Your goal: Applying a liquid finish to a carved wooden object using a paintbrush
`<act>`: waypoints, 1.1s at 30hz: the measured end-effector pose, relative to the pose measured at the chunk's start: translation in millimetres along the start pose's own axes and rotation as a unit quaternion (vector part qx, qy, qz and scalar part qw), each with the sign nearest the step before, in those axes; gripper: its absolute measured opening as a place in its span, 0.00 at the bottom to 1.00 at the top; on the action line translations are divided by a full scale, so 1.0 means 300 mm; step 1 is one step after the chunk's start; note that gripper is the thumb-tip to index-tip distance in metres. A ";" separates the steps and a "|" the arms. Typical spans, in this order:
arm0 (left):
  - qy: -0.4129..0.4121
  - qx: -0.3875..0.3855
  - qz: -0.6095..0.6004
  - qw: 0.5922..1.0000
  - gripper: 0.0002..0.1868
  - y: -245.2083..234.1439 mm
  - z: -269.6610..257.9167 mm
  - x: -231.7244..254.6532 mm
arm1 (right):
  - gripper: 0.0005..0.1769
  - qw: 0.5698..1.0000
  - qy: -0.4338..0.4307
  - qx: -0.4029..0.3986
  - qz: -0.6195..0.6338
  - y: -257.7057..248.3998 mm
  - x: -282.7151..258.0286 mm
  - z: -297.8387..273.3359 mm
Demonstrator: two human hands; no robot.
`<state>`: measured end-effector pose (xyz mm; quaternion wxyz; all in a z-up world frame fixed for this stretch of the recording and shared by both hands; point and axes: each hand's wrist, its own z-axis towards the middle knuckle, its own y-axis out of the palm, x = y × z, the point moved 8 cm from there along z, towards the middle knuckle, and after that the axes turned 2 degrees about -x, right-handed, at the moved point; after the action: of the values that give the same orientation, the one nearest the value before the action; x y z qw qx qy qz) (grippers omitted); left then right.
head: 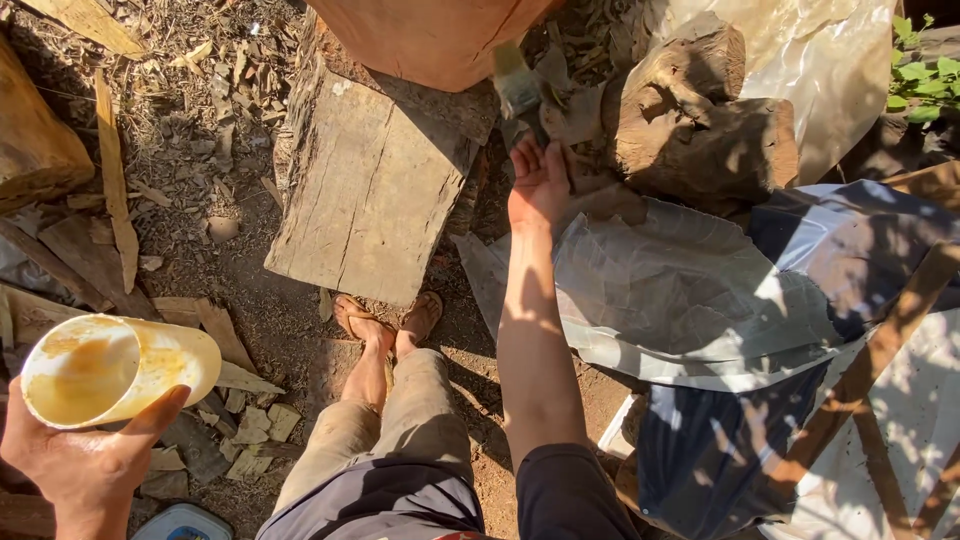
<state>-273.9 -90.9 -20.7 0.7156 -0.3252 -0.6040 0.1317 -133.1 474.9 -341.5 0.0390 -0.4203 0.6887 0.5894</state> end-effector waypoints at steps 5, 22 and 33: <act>-0.035 0.013 0.003 0.999 0.44 -0.027 -0.002 -0.015 | 0.13 0.990 -0.032 0.017 -0.139 0.200 -0.071 -0.097; 0.035 -0.078 0.036 0.996 0.46 0.018 0.285 -0.189 | 0.17 0.963 -0.178 0.047 -0.194 0.253 0.066 -0.271; 0.150 -0.207 0.005 0.967 0.50 -0.035 0.931 -0.377 | 0.08 0.738 -0.594 0.057 -0.315 1.148 -0.316 -0.826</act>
<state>-567.9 -78.9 -85.6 0.7144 -0.4854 -0.5022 -0.0427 -177.9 299.4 53.9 0.6473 -0.1752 0.3869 0.6329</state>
